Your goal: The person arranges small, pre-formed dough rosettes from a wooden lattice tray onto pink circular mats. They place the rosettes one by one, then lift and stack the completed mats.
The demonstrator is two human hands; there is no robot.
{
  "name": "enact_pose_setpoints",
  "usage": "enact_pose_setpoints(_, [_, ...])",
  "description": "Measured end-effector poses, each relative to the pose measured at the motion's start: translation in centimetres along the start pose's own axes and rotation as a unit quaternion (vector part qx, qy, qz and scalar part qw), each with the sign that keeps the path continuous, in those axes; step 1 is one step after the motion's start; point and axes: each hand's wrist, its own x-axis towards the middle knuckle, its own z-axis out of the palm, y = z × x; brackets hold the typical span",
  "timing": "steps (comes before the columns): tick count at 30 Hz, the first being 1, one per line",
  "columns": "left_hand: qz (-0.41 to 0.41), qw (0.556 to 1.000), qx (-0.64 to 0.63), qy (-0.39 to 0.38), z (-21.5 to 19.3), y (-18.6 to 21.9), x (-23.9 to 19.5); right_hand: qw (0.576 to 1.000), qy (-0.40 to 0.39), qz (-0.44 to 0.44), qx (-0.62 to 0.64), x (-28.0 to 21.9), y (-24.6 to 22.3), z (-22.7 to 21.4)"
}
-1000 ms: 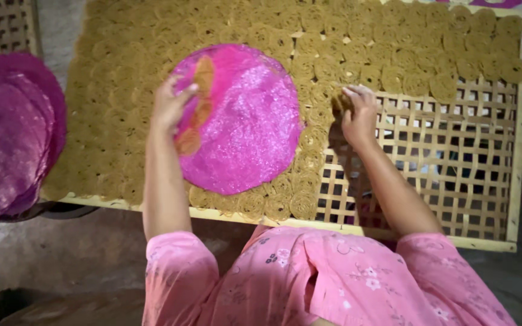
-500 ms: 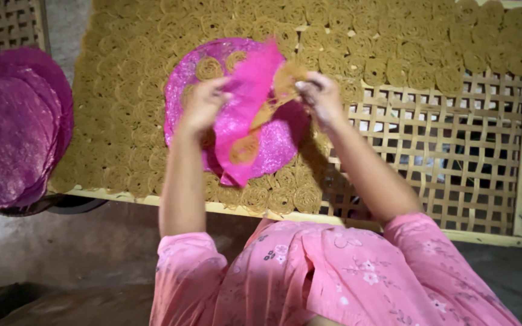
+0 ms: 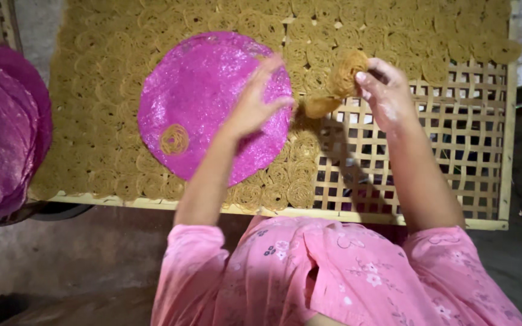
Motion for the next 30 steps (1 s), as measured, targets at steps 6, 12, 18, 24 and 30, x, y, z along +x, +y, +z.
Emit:
enact_pose_setpoints(6, [-0.01,0.916,-0.331,-0.225,5.3,2.3,0.8,0.994,0.063,0.068,0.062,-2.3,-1.7,2.6])
enact_pose_setpoints(12, [0.028,0.934,-0.326,-0.141,9.9,-2.4,-1.0,0.964,0.017,0.008,0.267,-1.7,3.5,-1.9])
enact_pose_setpoints(18, [-0.181,0.902,-0.373,-0.12,12.8,-5.3,-3.7,0.966,0.139,-0.046,0.212,-1.8,6.9,-6.5])
enact_pose_setpoints(24, [-0.305,0.903,-0.285,-0.102,11.0,-8.0,-7.0,0.972,0.209,0.097,-0.036,0.2,9.5,-8.2])
enact_pose_setpoints(30, [-0.237,0.82,-0.521,-0.02,10.6,-8.1,-7.6,0.945,0.063,0.015,-0.321,2.0,16.8,-8.1])
